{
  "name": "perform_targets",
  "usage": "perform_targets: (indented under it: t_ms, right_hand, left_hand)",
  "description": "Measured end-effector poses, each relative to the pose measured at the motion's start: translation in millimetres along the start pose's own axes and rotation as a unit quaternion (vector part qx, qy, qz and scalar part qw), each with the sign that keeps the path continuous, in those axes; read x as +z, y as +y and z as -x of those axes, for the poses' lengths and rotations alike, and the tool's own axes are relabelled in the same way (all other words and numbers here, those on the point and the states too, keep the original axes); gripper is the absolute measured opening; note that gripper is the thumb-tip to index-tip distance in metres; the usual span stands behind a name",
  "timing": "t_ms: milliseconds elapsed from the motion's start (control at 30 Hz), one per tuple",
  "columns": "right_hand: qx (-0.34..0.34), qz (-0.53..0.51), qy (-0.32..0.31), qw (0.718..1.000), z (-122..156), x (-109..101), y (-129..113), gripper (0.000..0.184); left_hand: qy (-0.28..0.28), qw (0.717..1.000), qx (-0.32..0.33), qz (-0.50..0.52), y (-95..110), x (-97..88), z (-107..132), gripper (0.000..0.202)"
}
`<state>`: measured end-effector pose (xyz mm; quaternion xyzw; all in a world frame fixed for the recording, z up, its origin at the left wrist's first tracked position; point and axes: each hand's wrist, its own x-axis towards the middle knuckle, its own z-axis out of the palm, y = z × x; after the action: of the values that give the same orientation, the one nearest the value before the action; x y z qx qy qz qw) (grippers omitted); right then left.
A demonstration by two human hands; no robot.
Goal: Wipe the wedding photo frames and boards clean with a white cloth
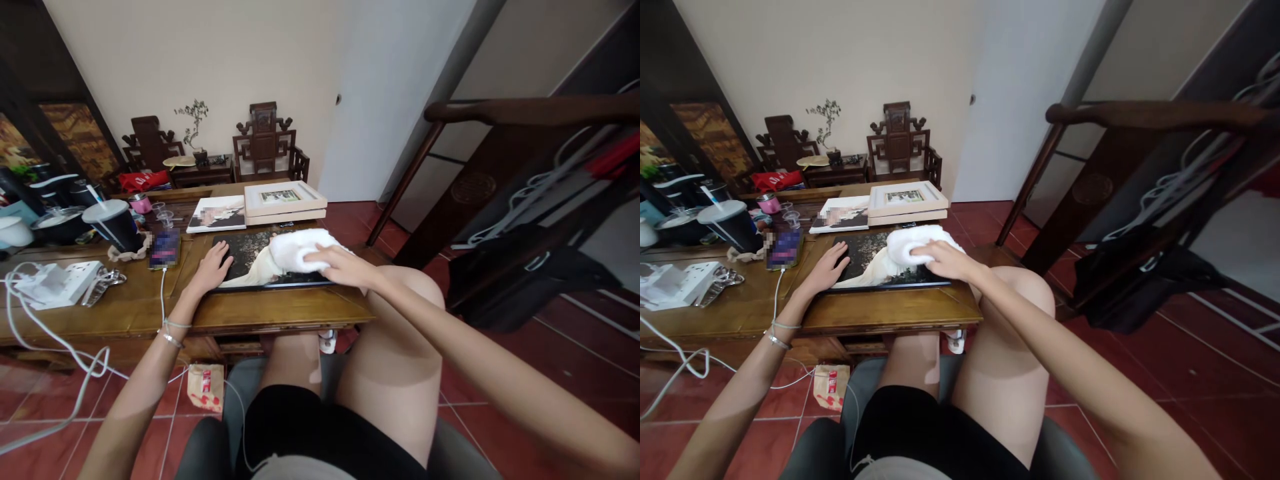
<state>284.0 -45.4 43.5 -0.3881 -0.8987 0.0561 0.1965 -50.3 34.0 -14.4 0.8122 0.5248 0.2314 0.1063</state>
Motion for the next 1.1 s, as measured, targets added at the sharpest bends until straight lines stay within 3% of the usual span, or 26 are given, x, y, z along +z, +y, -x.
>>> perform_targets:
  t_ms: [167,267,333,467,600,733,867,1100]
  right_hand:
    - [0.04,-0.013,0.027,0.999,-56,13,57,0.04]
    - [0.045,-0.014,0.035,0.998,-65,17,70,0.045]
    - [0.036,-0.005,0.023,0.999,-56,20,69,0.046]
    - [0.021,0.021,-0.011,0.999,-11,23,44,0.047]
    - [-0.011,0.004,-0.027,1.0,42,16,-2,0.05]
    - [-0.009,-0.006,-0.06,0.998,58,0,-40,0.045]
    - [-0.019,-0.005,-0.033,0.999,28,-3,-35,0.046]
    - [0.004,0.034,0.001,0.999,-55,15,35,0.041]
  left_hand:
    - [0.0,1.0,0.005,0.004,-2,-1.1,1,0.055]
    - [0.007,1.0,0.01,0.004,-2,-2.0,1,0.055]
    - [0.016,1.0,0.012,0.004,-2,-2.0,0,0.053]
    - [0.023,1.0,0.017,-0.003,-2,-0.8,-1,0.05]
    - [0.016,1.0,0.012,-0.017,0,0.8,-3,0.052]
    - [-0.002,1.0,0.003,-0.02,0,1.9,-3,0.053]
    - [-0.012,1.0,-0.005,-0.015,0,1.4,-2,0.053]
    - [-0.005,1.0,0.005,0.0,-1,-1.4,0,0.052]
